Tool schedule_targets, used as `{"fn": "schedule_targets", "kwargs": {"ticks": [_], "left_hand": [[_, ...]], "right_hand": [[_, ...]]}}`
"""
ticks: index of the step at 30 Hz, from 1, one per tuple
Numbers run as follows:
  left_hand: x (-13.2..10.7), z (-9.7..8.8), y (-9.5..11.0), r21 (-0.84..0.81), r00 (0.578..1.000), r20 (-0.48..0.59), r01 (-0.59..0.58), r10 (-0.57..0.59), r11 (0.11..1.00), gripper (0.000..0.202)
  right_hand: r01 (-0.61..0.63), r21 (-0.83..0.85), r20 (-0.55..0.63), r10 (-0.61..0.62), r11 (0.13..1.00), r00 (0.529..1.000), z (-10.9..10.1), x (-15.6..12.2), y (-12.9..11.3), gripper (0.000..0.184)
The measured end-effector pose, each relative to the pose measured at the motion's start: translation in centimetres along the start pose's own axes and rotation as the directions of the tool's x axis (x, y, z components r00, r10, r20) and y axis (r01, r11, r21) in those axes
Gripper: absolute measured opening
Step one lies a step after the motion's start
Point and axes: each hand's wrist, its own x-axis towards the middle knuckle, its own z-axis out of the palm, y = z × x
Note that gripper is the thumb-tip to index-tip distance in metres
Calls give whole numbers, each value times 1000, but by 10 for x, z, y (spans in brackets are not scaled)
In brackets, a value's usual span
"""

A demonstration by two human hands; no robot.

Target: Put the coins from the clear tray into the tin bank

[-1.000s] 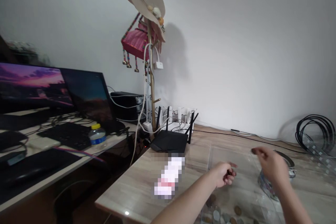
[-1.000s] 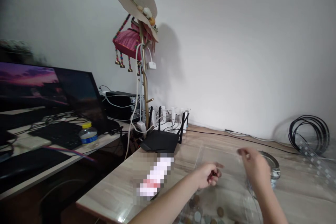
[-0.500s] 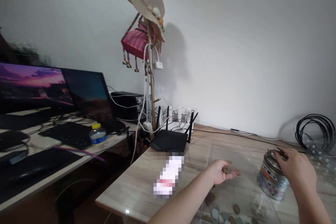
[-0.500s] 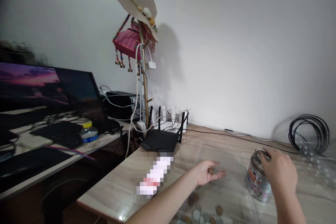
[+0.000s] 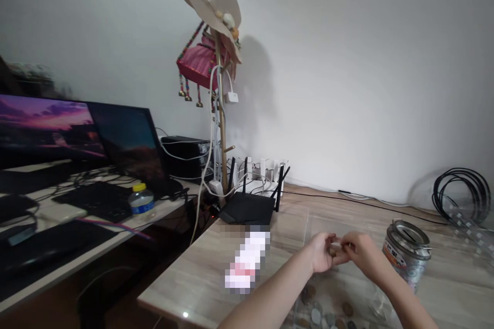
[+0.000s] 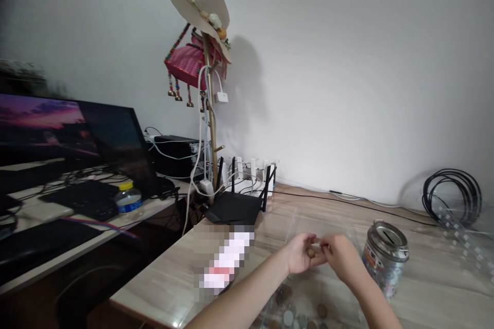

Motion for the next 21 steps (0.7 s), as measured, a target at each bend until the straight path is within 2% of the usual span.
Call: {"fn": "schedule_targets", "kwargs": {"ticks": [1,2,3,4,5,6,8,10,12,15,16,17,18,20,21], "left_hand": [[0,-1,0,7,1000,-14,-12,12,1000,19],[1,-2,1,15,999,-29,-26,27,1000,21],[1,-4,1,26,998,-48,-40,41,999,22],[2,-5,1,41,996,-70,-50,53,998,23],[3,-7,1,58,994,-87,-60,65,997,23],[4,-8,1,75,993,-96,-66,73,995,24],[5,-8,0,105,991,-101,-71,82,992,24],[5,-7,0,123,992,-101,-67,80,990,24],[3,-5,1,123,993,-97,-62,74,990,24],[-2,-1,3,76,995,-57,-79,83,994,32],[-3,-1,4,52,995,-38,-88,90,995,37],[-4,0,5,28,995,-19,-98,99,995,41],[-6,1,6,5,994,1,-113,113,994,45],[-8,2,7,-28,989,41,-144,145,989,49],[-9,2,7,-36,985,60,-157,159,987,50]], "right_hand": [[-37,-32,-113,33,999,993,-10,-3,4,24],[-105,-72,-260,83,992,962,-20,-7,10,26],[-204,-106,-413,144,973,900,-31,-12,18,28],[-332,-133,-545,211,934,812,-42,-17,28,30],[-455,-152,-621,273,878,734,-52,-23,40,31],[-556,-159,-632,348,816,692,-60,-29,52,31],[-659,-155,-557,486,736,674,-70,-38,77,30],[-670,-137,-455,555,729,696,-75,-43,95,28],[-638,-143,-450,524,756,723,-74,-42,101,27],[-531,-198,-631,307,824,713,-67,-34,80,33],[-458,-200,-667,222,866,711,-62,-30,67,34],[-366,-186,-665,158,912,730,-55,-25,51,35],[-256,-143,-608,119,956,785,-46,-20,35,34],[-32,-23,-307,23,999,951,-26,-10,4,29],[57,19,-144,-54,998,988,-15,-6,-7,25]]}}
